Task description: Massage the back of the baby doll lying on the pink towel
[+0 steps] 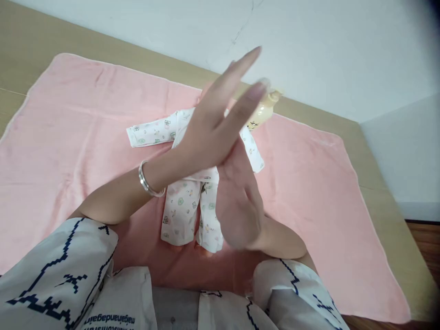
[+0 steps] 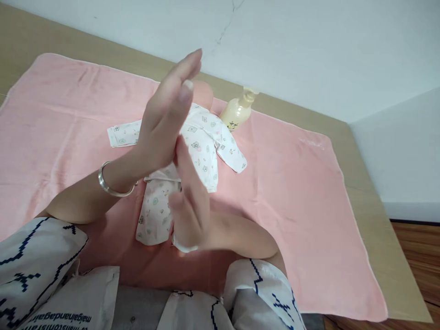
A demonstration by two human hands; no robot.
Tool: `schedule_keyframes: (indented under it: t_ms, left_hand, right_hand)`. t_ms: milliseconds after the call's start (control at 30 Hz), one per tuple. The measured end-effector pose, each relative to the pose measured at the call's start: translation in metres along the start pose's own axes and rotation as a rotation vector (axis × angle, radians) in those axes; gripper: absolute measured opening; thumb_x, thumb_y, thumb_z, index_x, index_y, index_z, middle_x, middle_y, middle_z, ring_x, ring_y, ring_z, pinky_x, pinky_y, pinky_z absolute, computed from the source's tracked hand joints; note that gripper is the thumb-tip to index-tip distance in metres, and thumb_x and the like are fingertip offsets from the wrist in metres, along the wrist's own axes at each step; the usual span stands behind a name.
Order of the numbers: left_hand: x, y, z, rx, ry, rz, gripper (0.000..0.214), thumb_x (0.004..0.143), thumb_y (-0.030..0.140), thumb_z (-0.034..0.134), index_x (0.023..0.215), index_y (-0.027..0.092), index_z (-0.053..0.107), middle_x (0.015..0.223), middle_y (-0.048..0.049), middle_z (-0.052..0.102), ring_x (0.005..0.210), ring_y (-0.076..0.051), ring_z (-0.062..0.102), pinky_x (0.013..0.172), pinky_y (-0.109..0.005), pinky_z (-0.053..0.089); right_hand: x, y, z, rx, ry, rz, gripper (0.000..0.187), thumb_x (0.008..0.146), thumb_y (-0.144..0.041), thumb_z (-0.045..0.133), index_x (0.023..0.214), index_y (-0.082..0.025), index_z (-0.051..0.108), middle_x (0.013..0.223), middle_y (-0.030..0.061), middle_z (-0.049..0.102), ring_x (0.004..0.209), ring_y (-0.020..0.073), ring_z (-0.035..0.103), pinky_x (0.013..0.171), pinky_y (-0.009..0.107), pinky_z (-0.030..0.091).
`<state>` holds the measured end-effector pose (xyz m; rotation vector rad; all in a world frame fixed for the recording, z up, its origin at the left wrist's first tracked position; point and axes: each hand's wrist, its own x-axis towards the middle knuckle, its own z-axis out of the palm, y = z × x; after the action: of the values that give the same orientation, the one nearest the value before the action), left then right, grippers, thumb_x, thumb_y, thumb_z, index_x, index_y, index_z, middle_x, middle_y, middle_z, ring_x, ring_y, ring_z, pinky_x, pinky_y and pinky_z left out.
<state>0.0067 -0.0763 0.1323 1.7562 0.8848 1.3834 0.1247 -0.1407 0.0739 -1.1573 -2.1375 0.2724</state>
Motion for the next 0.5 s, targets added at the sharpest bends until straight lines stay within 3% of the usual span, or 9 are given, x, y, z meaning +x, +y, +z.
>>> schedule_keyframes:
  t_ms: [33,67,133,200,267,367,500]
  left_hand:
    - [0.007,-0.016,0.000,-0.013,0.099,-0.052,0.050,0.100,0.033,0.033,0.143,0.008,0.038,0.155,-0.0071,0.036,0.148,-0.015,0.030,0.123,-0.022,0.023]
    - [0.013,-0.033,0.000,-0.009,0.180,-0.107,0.039,0.099,0.034,0.038,0.133,0.020,0.050,0.148,-0.0016,0.046,0.145,-0.016,0.035,0.121,-0.022,0.027]
    - [0.022,-0.072,0.000,0.000,0.222,-0.214,0.028,0.099,0.037,0.039,0.112,0.025,0.060,0.128,0.0003,0.060,0.136,-0.022,0.045,0.119,-0.032,0.033]
    - [0.026,-0.109,-0.001,0.006,0.217,-0.354,0.031,0.100,0.039,0.036,0.097,0.022,0.062,0.111,-0.0020,0.064,0.127,-0.025,0.052,0.116,-0.038,0.034]
    - [0.027,-0.137,-0.001,0.071,0.228,-0.352,0.032,0.100,0.041,0.034,0.094,0.024,0.060,0.108,-0.0023,0.065,0.117,-0.022,0.055,0.111,-0.039,0.035]
    - [0.024,-0.157,0.002,0.159,0.217,-0.308,0.035,0.099,0.048,0.030,0.093,0.028,0.057,0.107,0.0018,0.066,0.108,-0.017,0.052,0.107,-0.036,0.035]
    - [0.018,-0.153,0.005,0.259,0.195,-0.224,0.045,0.097,0.057,0.020,0.106,0.029,0.054,0.115,0.0070,0.064,0.108,-0.013,0.046,0.116,-0.032,0.026]
  right_hand:
    - [0.013,0.008,0.007,0.094,0.017,-0.013,0.059,0.097,-0.049,-0.010,0.153,-0.031,-0.013,0.162,-0.0111,0.006,0.148,0.0142,0.017,0.119,0.037,0.042]
    - [0.025,0.018,0.015,0.307,0.036,-0.013,0.057,0.100,-0.048,-0.001,0.154,-0.031,0.000,0.162,-0.0091,0.015,0.148,0.0147,0.020,0.120,0.037,0.039]
    - [0.047,0.041,0.029,0.492,-0.028,0.063,0.058,0.102,-0.051,0.007,0.152,-0.025,0.024,0.156,-0.0028,0.033,0.145,0.0185,0.032,0.119,0.040,0.039]
    - [0.062,0.064,0.039,0.419,-0.053,0.089,0.059,0.103,-0.052,0.010,0.144,-0.026,0.042,0.148,-0.0013,0.046,0.140,0.0199,0.041,0.121,0.044,0.035]
    - [0.071,0.085,0.044,0.226,-0.073,0.008,0.057,0.102,-0.052,0.017,0.141,-0.024,0.048,0.140,0.0022,0.056,0.134,0.0223,0.048,0.126,0.049,0.021]
    - [0.080,0.111,0.044,0.043,-0.099,-0.097,0.052,0.102,-0.047,0.023,0.141,-0.025,0.047,0.139,0.0029,0.056,0.132,0.0232,0.050,0.126,0.053,0.010]
    - [0.088,0.138,0.042,-0.002,-0.091,-0.001,0.050,0.100,-0.050,0.029,0.139,-0.026,0.049,0.150,0.0032,0.045,0.143,0.0231,0.035,0.123,0.054,0.021]
